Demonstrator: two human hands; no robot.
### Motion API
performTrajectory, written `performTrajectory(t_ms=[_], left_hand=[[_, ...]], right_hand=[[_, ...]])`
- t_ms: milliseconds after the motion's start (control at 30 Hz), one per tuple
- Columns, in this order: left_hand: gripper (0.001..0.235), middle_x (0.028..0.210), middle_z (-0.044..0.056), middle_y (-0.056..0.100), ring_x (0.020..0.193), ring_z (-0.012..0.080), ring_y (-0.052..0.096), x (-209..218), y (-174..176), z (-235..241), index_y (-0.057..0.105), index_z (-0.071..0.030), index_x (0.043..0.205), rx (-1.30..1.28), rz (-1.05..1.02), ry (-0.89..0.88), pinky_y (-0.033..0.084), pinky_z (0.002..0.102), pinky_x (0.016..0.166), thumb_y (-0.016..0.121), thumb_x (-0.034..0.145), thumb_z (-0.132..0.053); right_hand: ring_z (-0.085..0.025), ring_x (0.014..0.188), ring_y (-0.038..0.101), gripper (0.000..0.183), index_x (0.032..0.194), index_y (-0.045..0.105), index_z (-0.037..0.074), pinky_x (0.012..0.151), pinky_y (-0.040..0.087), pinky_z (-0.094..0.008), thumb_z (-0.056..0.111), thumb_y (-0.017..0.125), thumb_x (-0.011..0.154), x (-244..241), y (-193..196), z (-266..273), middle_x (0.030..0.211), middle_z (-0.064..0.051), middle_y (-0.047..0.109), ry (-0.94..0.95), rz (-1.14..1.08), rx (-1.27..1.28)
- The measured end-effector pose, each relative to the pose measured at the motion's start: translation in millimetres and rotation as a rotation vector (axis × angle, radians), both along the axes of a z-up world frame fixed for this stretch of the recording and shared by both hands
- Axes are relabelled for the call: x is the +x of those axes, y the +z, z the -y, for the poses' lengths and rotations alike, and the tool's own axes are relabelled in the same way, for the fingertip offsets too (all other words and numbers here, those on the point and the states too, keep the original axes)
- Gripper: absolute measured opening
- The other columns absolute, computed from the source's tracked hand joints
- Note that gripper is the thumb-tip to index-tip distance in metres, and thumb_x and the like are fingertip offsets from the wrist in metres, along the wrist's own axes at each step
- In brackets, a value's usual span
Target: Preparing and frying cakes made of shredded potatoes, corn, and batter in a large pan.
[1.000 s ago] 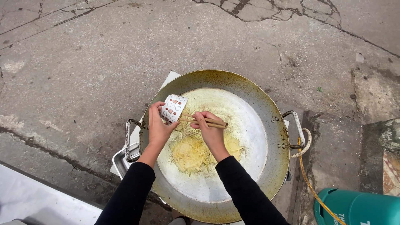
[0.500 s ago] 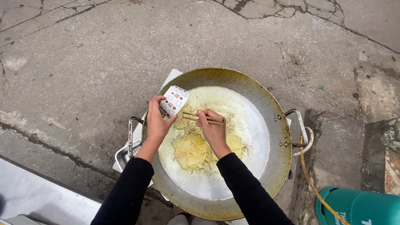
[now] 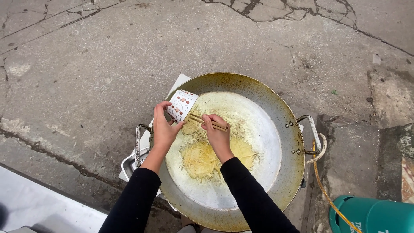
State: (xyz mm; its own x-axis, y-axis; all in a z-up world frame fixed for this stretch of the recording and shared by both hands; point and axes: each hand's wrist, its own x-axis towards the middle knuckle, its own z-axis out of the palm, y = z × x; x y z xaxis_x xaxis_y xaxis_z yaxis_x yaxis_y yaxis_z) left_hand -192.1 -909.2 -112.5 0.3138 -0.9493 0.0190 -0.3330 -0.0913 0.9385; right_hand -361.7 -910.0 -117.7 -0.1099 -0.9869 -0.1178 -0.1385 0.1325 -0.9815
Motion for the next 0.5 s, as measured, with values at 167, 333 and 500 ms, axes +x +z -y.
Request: performTrajectory(t_ms=[167,333,500], left_hand=[[0.075,0.133,0.016,0.049,0.134,0.0434,0.048,0,-5,1,0.046,-0.011,0.124,0.011,0.008,0.009,0.062,0.050,0.092,0.089,0.065,0.006],[0.074,0.135,0.016,0.048,0.136,0.0421,0.047,3,-10,-2,0.045,-0.010,0.124,0.045,-0.003,0.026,0.061,0.048,0.094,0.089,0.066,0.004],[0.072,0.134,0.017,0.048,0.136,0.0436,0.047,2,-6,-3,0.045,-0.010,0.123,0.051,0.002,0.037,0.062,0.049,0.094,0.088,0.067,0.005]], right_hand=[[-0.033,0.085,0.075,0.025,0.098,0.076,-0.003,0.077,0.066,-0.038,0.022,0.071,0.100,0,-22,4,0.096,-0.028,0.074,0.072,0.032,0.004],[-0.029,0.080,0.077,0.022,0.093,0.077,0.000,0.073,0.067,-0.034,0.021,0.072,0.098,-4,-23,-13,0.092,-0.023,0.076,0.084,-0.024,0.053],[-0.034,0.086,0.076,0.025,0.098,0.076,-0.003,0.077,0.067,-0.039,0.022,0.070,0.100,3,-14,-5,0.098,-0.028,0.075,0.079,0.012,0.037]])
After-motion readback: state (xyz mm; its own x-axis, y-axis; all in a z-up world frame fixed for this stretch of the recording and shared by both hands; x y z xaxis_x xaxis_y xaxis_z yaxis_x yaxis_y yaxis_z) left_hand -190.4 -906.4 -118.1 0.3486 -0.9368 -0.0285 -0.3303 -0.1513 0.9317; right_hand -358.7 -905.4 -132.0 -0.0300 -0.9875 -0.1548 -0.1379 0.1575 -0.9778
